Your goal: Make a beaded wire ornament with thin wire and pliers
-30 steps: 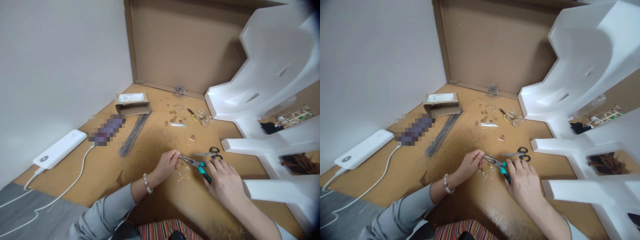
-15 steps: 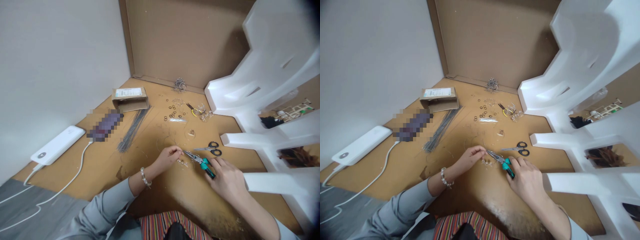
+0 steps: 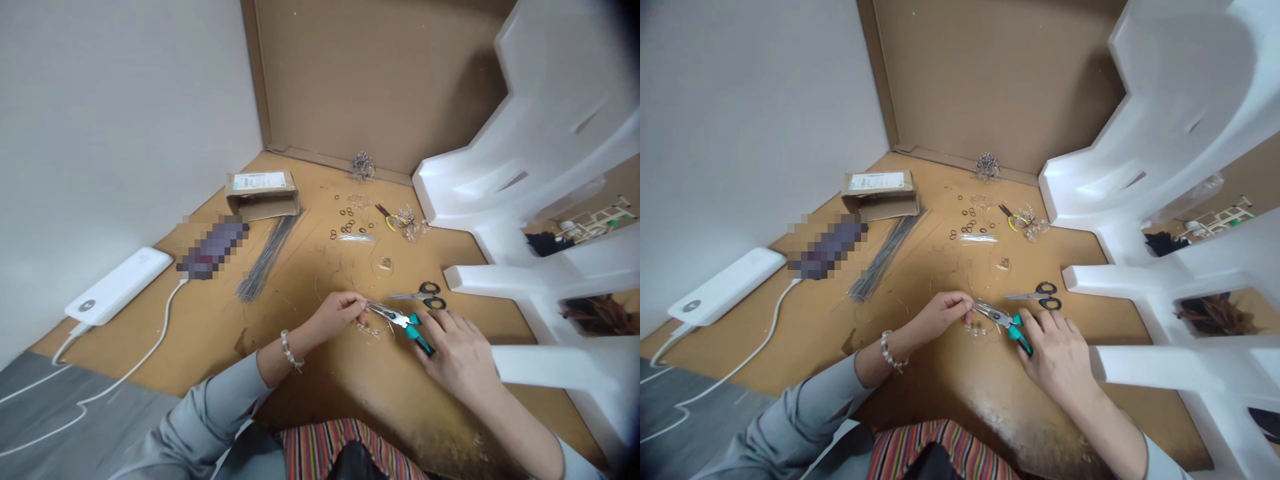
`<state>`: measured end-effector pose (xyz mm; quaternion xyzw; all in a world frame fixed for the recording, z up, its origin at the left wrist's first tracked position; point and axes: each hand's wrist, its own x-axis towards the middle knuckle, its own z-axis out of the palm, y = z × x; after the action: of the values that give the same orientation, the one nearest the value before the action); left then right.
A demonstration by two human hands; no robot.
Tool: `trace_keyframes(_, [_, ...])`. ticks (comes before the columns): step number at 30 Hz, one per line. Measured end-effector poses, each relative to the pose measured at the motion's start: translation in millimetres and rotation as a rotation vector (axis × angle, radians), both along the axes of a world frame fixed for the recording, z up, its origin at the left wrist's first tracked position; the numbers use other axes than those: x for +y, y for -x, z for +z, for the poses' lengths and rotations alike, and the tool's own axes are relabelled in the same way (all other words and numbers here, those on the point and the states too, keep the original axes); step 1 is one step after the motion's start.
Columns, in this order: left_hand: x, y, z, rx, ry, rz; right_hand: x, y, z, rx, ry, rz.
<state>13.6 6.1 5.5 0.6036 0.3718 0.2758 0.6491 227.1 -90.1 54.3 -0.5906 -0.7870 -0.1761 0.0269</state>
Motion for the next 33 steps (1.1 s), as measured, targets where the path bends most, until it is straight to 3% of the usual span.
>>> trace_keyframes(8, [-1.8,0.9,4.0,0.006,-0.018,0.023,2.3,1.8,9.4,-0.084,0.007,0.022])
trace_keyframes(21, [-0.8,3.3,5.9,0.054,-0.053,-0.041,1.1,-5.1,9.0,-0.098,0.004,0.057])
trace_keyframes(28, [-6.0,0.3,1.6,-0.049,-0.084,0.07,-1.5,-4.4,11.9,-0.111,-0.014,0.005])
trace_keyframes(33, [-5.3,-1.3,4.7,-0.161,0.159,0.049,-2.8,-3.1,13.1,-0.152,-0.01,-0.034])
